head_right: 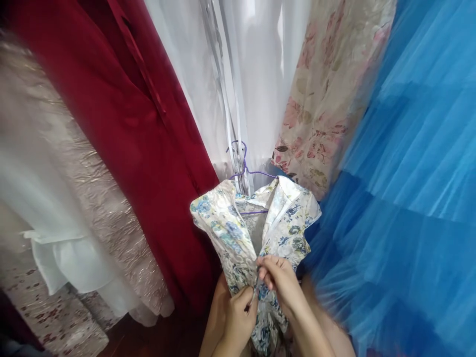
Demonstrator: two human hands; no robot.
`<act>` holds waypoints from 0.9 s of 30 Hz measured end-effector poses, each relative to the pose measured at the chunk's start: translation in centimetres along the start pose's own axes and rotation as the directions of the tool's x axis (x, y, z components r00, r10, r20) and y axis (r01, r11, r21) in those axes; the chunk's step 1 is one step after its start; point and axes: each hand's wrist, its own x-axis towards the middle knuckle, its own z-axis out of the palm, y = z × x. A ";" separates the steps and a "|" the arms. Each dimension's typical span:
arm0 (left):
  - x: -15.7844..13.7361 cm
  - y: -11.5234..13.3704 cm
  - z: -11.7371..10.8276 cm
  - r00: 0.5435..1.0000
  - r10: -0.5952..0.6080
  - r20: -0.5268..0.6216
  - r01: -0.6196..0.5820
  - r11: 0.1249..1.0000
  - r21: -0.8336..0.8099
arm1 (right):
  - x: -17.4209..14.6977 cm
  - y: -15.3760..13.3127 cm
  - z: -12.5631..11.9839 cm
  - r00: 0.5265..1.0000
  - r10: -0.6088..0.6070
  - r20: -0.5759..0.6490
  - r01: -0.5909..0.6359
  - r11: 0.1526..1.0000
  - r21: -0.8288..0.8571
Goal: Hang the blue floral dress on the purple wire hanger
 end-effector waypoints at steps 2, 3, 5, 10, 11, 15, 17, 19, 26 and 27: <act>0.2 -0.4 -1.0 0.994 0.063 0.087 -0.072 0.991 0.116 | 1.4 -2.9 0.1 0.999 -0.051 -0.005 0.051 0.997 0.049; 0.5 -0.5 -1.7 0.989 0.088 0.122 -0.108 0.980 0.166 | 2.2 -4.3 0.3 0.998 -0.069 0.004 0.069 0.996 0.065; 1.0 -0.5 -2.8 0.978 0.117 0.172 -0.157 0.956 0.246 | 3.9 -7.0 1.1 0.995 -0.095 0.024 0.093 0.993 0.074; 1.8 -0.8 -4.0 0.977 0.077 0.200 -0.140 0.936 0.323 | 7.8 -11.6 4.0 0.981 -0.188 0.040 0.185 0.981 0.067; 1.8 -1.0 -3.9 0.977 0.071 0.200 -0.135 0.935 0.328 | 8.5 -12.2 4.6 0.979 -0.202 0.037 0.200 0.978 0.063; 1.3 -2.3 -2.7 0.975 0.080 0.206 -0.146 0.934 0.326 | 10.2 -13.6 5.4 0.966 -0.259 0.012 0.258 0.964 0.059; 0.9 -3.0 -2.0 0.973 0.092 0.213 -0.156 0.938 0.308 | 10.5 -14.2 5.2 0.961 -0.276 0.018 0.275 0.960 0.061; 0.7 -3.4 -1.7 0.971 0.090 0.222 -0.154 0.944 0.292 | 10.3 -14.5 4.9 0.959 -0.279 0.044 0.277 0.960 0.047; 6.4 1.2 -5.7 0.989 0.104 0.106 -0.105 0.994 0.002 | 8.3 -13.5 4.2 0.952 -0.281 0.119 0.293 0.951 -0.098; 8.3 2.6 -7.0 0.989 0.149 -0.004 -0.149 0.988 -0.050 | 8.0 -13.2 4.1 0.952 -0.280 0.124 0.294 0.947 -0.126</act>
